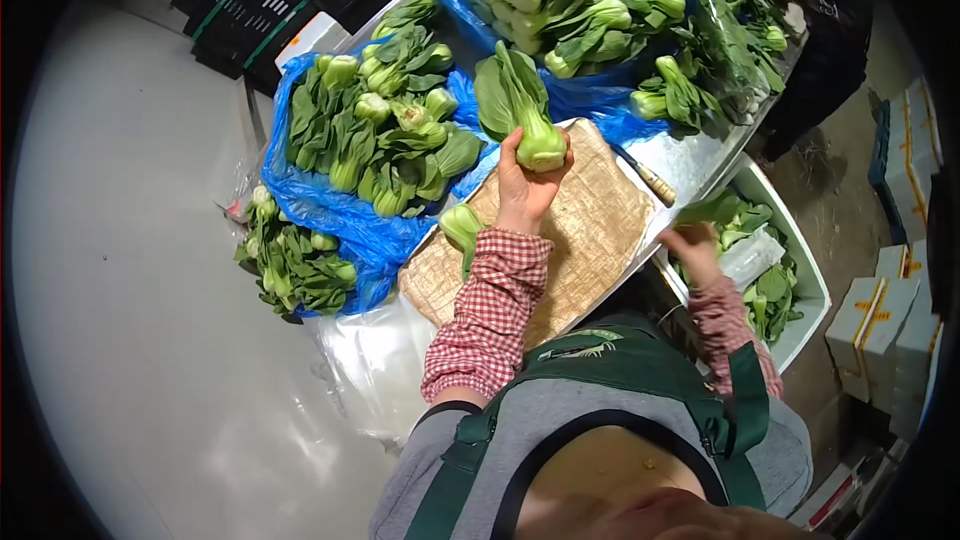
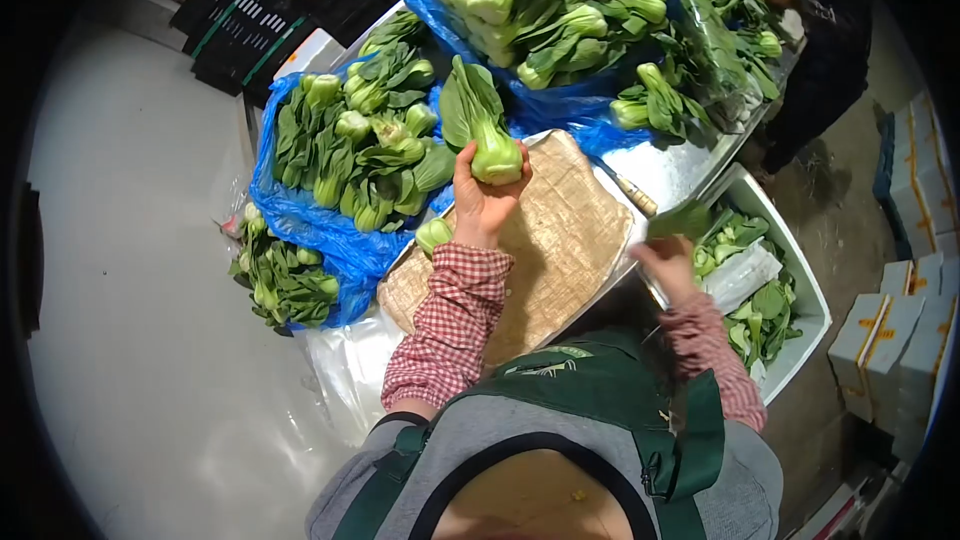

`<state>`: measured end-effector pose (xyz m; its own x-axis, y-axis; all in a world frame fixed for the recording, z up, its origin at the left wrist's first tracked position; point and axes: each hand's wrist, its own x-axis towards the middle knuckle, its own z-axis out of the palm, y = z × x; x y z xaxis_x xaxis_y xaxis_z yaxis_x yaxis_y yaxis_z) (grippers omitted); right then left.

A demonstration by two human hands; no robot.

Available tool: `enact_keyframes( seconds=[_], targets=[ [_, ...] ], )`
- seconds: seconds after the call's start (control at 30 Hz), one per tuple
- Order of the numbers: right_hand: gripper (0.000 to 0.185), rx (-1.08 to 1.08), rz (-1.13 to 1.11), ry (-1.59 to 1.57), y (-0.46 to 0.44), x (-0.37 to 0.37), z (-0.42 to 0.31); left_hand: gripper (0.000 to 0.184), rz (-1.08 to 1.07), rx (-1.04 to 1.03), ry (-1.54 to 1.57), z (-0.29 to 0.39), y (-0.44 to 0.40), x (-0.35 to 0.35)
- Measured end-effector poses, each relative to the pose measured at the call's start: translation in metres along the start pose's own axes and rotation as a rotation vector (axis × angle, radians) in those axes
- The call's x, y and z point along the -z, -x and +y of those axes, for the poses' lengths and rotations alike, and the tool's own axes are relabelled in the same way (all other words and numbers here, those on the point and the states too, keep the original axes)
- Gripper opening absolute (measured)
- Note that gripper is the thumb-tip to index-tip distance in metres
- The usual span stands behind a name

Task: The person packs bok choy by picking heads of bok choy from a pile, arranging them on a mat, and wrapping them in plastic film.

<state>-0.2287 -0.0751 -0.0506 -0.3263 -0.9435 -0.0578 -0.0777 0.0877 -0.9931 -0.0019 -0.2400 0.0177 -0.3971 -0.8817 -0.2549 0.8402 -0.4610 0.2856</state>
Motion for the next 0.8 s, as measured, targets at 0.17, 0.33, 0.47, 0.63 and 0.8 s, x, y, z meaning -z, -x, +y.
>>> enact_keyframes(
  seconds=[0.17, 0.33, 0.47, 0.63, 0.8],
  targets=[
    [0.034, 0.160, 0.130, 1.141, 0.010, 0.130, 0.049, 0.046, 0.011, 0.115, -0.027, -0.023, 0.007, -0.009],
    [0.039, 0.591, -0.062, 0.889, -0.033, 0.010, -0.086, 0.044, 0.151, 0.213, -0.122, -0.050, 0.011, -0.019],
    [0.037, 0.749, -0.210, 1.050, -0.062, -0.047, -0.121, 0.038, 0.205, 0.237, -0.159, -0.069, 0.007, -0.003],
    [0.033, 0.787, -0.303, 1.154, -0.069, -0.062, -0.094, 0.033, 0.343, 0.164, -0.232, -0.081, -0.001, 0.017],
    [0.016, 1.096, -0.352, 0.852, -0.057, -0.056, -0.070, 0.035, 0.404, 0.073, -0.217, -0.098, 0.009, -0.004]
  ],
)
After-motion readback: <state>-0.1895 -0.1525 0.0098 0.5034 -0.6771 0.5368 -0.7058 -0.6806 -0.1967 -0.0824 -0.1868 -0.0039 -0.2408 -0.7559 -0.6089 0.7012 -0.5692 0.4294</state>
